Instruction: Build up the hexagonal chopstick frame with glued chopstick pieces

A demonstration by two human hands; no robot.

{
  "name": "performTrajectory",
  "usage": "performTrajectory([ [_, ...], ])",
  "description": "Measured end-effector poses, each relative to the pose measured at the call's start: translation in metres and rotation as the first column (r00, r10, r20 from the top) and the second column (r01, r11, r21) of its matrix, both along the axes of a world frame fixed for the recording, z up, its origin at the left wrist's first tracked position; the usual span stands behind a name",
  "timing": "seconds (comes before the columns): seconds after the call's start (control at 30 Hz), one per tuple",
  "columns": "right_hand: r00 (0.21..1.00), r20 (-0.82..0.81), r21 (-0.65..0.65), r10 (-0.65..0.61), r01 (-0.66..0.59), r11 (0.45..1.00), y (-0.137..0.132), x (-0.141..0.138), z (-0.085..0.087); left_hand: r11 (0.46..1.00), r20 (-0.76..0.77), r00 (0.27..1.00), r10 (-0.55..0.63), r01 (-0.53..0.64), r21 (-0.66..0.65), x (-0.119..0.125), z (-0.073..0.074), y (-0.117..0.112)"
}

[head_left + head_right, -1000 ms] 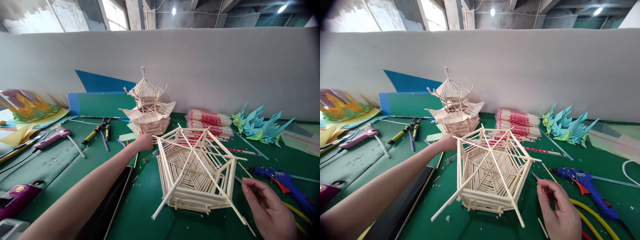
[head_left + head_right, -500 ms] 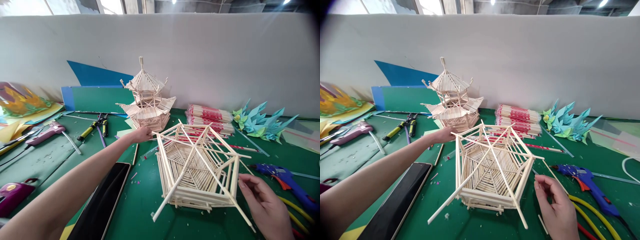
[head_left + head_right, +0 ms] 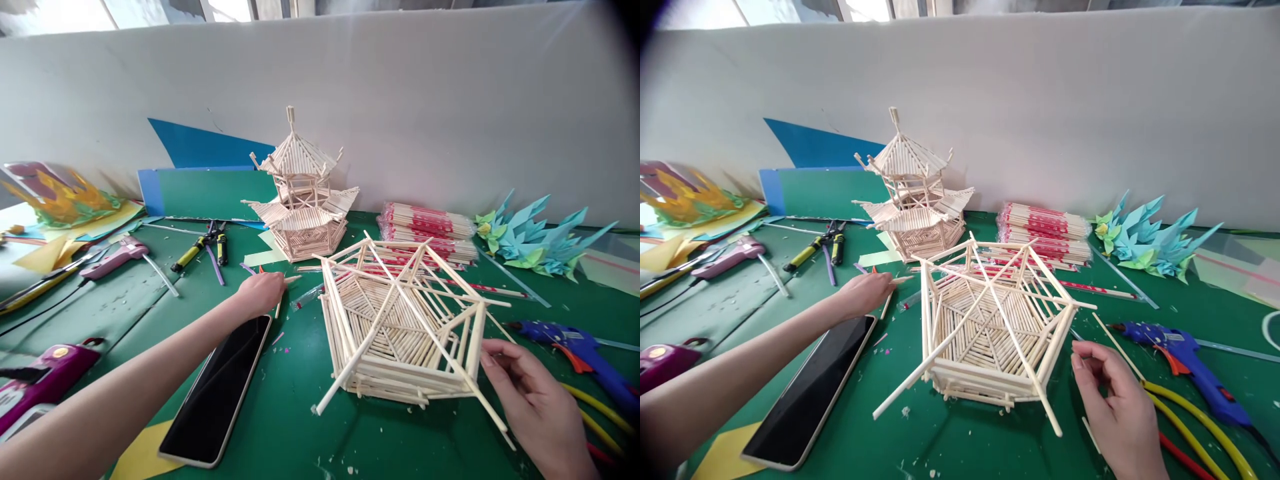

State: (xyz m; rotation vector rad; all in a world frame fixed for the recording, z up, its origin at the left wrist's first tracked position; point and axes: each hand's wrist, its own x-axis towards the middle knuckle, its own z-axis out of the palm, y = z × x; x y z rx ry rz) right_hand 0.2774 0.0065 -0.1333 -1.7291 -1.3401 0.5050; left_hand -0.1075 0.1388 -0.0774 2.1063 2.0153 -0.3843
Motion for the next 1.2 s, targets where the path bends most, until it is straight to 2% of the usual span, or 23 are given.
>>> performTrajectory([
  [0.27,0.999,0.002,0.092,0.049,-0.049,0.995,0.003,-0.002,0.003,0.992,0.056,0.991,0.123,-0.123,-0.003,0.013,-0.006,0.006],
  [0.37,0.998,-0.003,0.119,0.062,-0.061,0.991,0.002,-0.001,0.003,0.982,0.154,0.972,0.179,-0.185,0.030,0.014,-0.001,0.006],
  [0.43,0.998,-0.006,0.139,0.067,-0.066,0.988,0.001,-0.001,0.004,0.972,0.256,0.945,0.203,-0.226,0.060,0.012,0.008,-0.002],
  [0.53,0.998,-0.015,0.168,0.067,-0.064,0.984,-0.002,0.000,0.007,0.948,0.458,0.863,0.212,-0.296,0.118,0.005,0.029,-0.029],
  [0.63,0.998,-0.027,0.197,0.064,-0.057,0.979,-0.003,0.000,0.009,0.917,0.641,0.740,0.201,-0.373,0.143,0.000,0.048,-0.077],
  [0.7,0.998,-0.034,0.218,0.061,-0.052,0.975,-0.003,0.000,0.009,0.904,0.703,0.673,0.230,-0.416,0.102,0.004,0.052,-0.116],
  [0.77,0.997,-0.039,0.240,0.061,-0.050,0.969,-0.003,0.001,0.009,0.914,0.733,0.626,0.264,-0.405,0.017,0.015,0.049,-0.154],
  [0.8,0.997,-0.040,0.250,0.067,-0.055,0.967,-0.003,0.000,0.009,0.924,0.755,0.588,0.289,-0.377,-0.061,0.024,0.044,-0.170],
  [0.83,0.996,-0.039,0.259,0.078,-0.066,0.964,-0.004,-0.001,0.010,0.954,0.757,0.597,0.266,-0.275,-0.119,0.034,0.039,-0.184],
  [0.87,0.995,-0.036,0.266,0.098,-0.085,0.960,-0.005,-0.002,0.011,0.978,0.744,0.640,0.193,-0.183,-0.096,0.046,0.033,-0.195],
  [0.93,0.987,-0.015,0.276,0.160,-0.150,0.949,-0.007,-0.006,0.015,0.998,0.667,0.744,-0.040,0.058,-0.006,0.073,0.023,-0.208],
  [0.97,0.980,0.002,0.277,0.201,-0.194,0.941,-0.010,-0.008,0.017,0.983,0.605,0.780,-0.162,0.184,0.026,0.087,0.019,-0.210],
  [1.03,0.957,0.042,0.278,0.286,-0.286,0.917,-0.014,-0.013,0.022,0.916,0.386,0.834,-0.394,0.392,0.087,0.114,0.013,-0.207],
  [1.2,0.900,0.123,0.286,0.417,-0.435,0.854,-0.024,-0.024,0.029,0.852,0.231,0.821,-0.522,0.493,0.175,0.161,0.002,-0.184],
])
